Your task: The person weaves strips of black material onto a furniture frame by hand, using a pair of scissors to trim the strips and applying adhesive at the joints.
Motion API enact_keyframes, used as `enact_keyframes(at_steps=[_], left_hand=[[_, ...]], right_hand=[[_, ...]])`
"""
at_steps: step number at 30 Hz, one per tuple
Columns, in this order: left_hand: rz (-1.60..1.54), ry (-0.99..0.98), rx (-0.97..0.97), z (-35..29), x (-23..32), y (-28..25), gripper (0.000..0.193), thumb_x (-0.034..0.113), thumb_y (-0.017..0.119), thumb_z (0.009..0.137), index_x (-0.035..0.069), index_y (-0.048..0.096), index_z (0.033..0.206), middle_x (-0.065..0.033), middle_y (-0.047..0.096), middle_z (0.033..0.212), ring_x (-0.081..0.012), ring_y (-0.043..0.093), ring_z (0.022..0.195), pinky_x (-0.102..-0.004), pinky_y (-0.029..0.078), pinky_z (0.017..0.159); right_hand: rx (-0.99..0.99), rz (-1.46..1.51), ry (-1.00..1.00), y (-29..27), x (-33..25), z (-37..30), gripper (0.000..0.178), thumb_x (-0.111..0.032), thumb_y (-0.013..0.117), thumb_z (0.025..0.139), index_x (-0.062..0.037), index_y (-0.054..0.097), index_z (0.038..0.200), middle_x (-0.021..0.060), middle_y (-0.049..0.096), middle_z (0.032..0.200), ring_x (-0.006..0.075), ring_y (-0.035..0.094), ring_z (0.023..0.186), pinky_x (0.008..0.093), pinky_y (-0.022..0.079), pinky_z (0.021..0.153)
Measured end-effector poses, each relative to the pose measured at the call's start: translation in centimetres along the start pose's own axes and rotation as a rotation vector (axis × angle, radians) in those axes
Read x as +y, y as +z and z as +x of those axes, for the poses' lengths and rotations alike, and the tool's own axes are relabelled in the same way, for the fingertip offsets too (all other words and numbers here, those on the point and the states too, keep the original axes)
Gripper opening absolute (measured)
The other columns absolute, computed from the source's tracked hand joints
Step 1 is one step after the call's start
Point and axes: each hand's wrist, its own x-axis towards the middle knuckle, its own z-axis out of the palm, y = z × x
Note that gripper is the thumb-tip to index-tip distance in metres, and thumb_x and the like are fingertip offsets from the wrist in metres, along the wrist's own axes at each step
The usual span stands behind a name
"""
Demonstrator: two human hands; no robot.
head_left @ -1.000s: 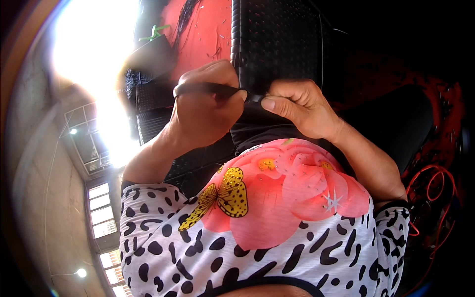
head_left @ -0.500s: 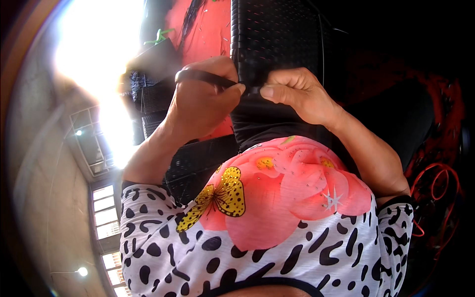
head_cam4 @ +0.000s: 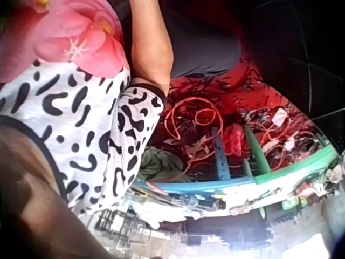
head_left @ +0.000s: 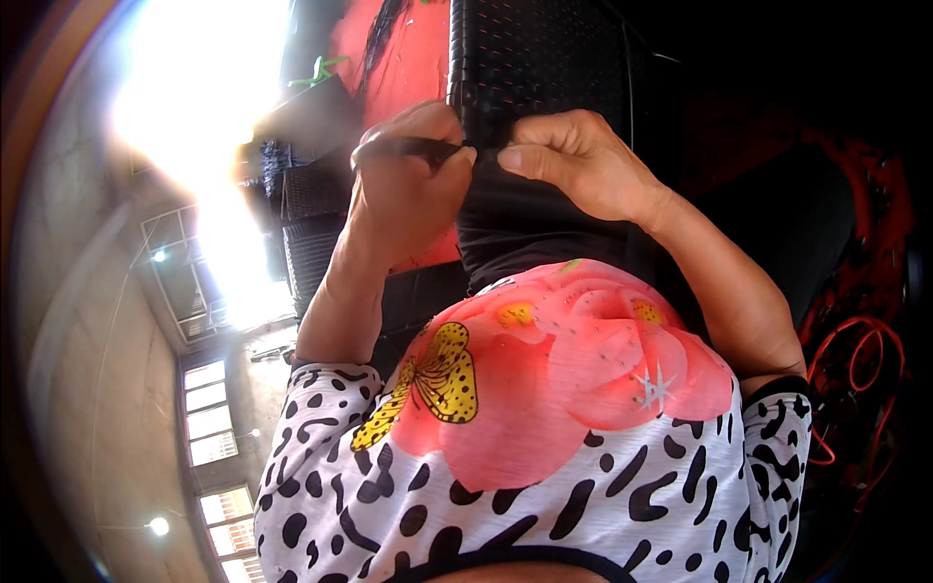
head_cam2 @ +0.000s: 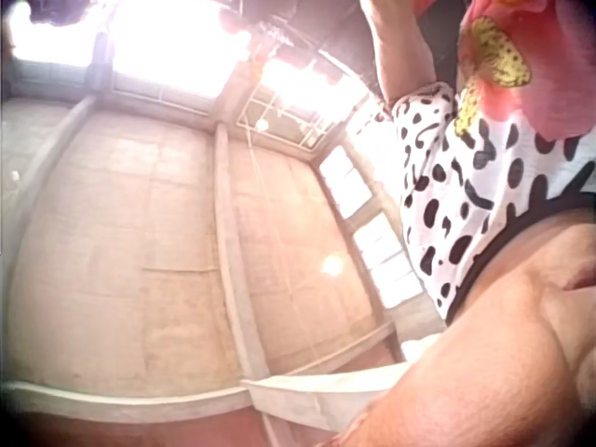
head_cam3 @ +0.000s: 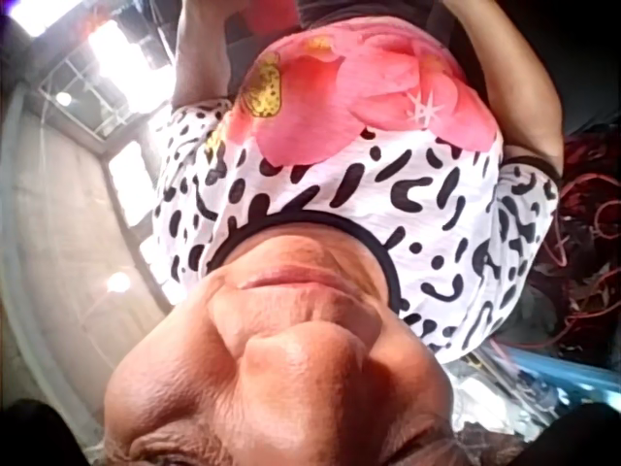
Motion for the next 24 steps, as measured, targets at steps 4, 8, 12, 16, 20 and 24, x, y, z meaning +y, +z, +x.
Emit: enact_keyframes(at_steps=[4,8,12,16,20,24], left_hand=[[-0.011,-0.044,-0.078,0.5,-0.9,-0.5,0.016,0.005,0.061,0.069,-0.001,0.046,0.067,-0.0116,0.042,0.057,-0.0233,0.041,0.05,-0.0315,0.038,0.05],[-0.1,-0.205,-0.219,1.2,-0.4,-1.0,0.02,0.012,0.06,0.076,-0.002,0.048,0.069,-0.0114,0.046,0.058,-0.0206,0.045,0.051,-0.0313,0.039,0.05],[-0.154,-0.082,-0.338,2.2,-0.4,-2.0,0.02,0.015,0.058,0.081,-0.003,0.054,0.073,-0.0101,0.054,0.065,-0.0197,0.051,0.055,-0.0308,0.041,0.053],[0.002,-0.082,-0.354,1.5,-0.9,-2.1,0.021,0.016,0.058,0.081,-0.005,0.057,0.077,-0.0098,0.06,0.074,-0.0204,0.056,0.059,-0.03,0.043,0.057],[-0.114,-0.212,-0.284,0.9,-1.0,-1.5,0.019,0.013,0.058,0.08,-0.006,0.058,0.077,-0.0117,0.061,0.078,-0.0214,0.058,0.062,-0.0292,0.045,0.058],[-0.039,-0.185,-0.251,0.8,0.1,-1.3,0.015,0.009,0.057,0.079,-0.006,0.057,0.076,-0.0129,0.06,0.075,-0.0215,0.058,0.062,-0.029,0.045,0.057]], right_hand=[[0.011,-0.011,0.013,0.0,0.4,0.3,0.038,-0.025,0.059,0.086,-0.0011,0.043,0.06,-0.0013,0.031,0.053,0.0074,0.029,0.054,0.0278,0.032,0.048],[0.018,0.059,-0.02,0.0,1.4,0.3,0.038,-0.024,0.058,0.086,-0.001,0.043,0.06,-0.0012,0.031,0.054,0.0071,0.029,0.055,0.0273,0.032,0.049],[0.014,0.03,-0.015,-0.7,1.3,0.1,0.038,-0.023,0.058,0.087,-0.0009,0.043,0.06,-0.0012,0.032,0.055,0.0071,0.029,0.056,0.0271,0.032,0.05],[0.006,0.05,-0.007,-0.9,1.2,0.0,0.037,-0.023,0.057,0.087,-0.0007,0.044,0.061,-0.0014,0.033,0.055,0.0072,0.03,0.056,0.0271,0.032,0.05],[0.003,0.084,-0.003,-0.8,1.2,-0.1,0.037,-0.023,0.057,0.087,-0.0007,0.044,0.061,-0.0012,0.034,0.054,0.007,0.03,0.056,0.0271,0.032,0.05],[0.006,0.055,0.007,-0.7,1.2,-0.2,0.037,-0.023,0.057,0.087,-0.0006,0.045,0.061,-0.0011,0.035,0.054,0.0067,0.031,0.055,0.0268,0.033,0.05]])
